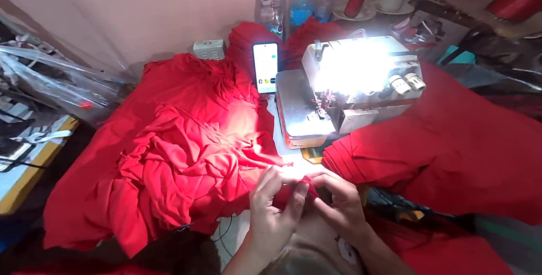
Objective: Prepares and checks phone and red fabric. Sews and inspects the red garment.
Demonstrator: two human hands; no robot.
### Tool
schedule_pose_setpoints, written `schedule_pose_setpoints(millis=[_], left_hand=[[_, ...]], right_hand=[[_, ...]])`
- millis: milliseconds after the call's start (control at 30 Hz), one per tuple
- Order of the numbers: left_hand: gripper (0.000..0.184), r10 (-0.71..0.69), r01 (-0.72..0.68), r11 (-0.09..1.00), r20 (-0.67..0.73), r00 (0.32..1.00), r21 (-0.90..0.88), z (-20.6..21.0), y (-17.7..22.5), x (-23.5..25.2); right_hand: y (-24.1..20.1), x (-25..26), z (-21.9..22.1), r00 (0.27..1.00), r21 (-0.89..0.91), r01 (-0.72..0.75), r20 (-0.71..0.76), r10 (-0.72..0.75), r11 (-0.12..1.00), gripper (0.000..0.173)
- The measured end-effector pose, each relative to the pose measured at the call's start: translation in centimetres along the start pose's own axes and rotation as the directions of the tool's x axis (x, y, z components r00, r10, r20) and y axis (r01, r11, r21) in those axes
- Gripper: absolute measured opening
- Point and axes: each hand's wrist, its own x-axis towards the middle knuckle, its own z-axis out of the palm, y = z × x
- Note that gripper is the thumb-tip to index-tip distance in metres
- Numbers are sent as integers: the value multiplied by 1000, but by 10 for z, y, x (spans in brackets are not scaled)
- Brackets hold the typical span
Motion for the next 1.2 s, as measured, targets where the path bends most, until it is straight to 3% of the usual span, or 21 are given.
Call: schedule_pose_setpoints(millis=[100, 433, 533, 600, 667, 733, 833, 900, 967, 1067, 1200], left_hand=[[11, -18, 17, 1000, -70, 997, -3, -5, -5, 6], [12, 23, -11, 997, -173, 985, 72, -12, -18, 26], [14, 139, -123, 975, -73, 988, 186, -6, -25, 61], [10, 181, -190, 944, 55, 982, 272, 6, -41, 95], [5, 96, -166, 927, 217, 971, 337, 23, -63, 123], [6, -13, -122, 880, 281, 960, 458, 43, -76, 134], [16, -22, -80, 751, 146, 989, 656, 61, -66, 117], [21, -80, -5, 659, 76, 994, 752, 69, -52, 92], [27, -99, 20, 657, 61, 993, 754, 76, -47, 64], [37, -24, -61, 620, 96, 995, 782, 86, -49, 42], [40, 30, -145, 646, 165, 986, 750, 94, -55, 48]], right_hand=[[3, -2, -1, 997, 43, -69, 20, 68, 997, 9], [7, 5, -11, 999, 42, -44, 19, 43, 998, 17], [10, 18, -7, 989, 115, -88, -105, 100, 989, 13], [16, 29, -1, 939, 201, -204, -235, 249, 958, 10], [27, 38, 3, 869, 284, -341, -269, 416, 896, 14], [33, 41, 1, 825, 326, -439, -222, 520, 837, 20], [30, 35, -6, 828, 274, -475, -180, 530, 836, 8], [29, 28, -11, 845, 206, -476, -162, 509, 855, 10], [30, 19, -16, 866, 155, -452, -160, 474, 878, 13], [27, 2, -24, 879, 153, -428, -160, 450, 891, 10], [17, 2, -31, 832, 202, -481, -203, 517, 853, 8]])
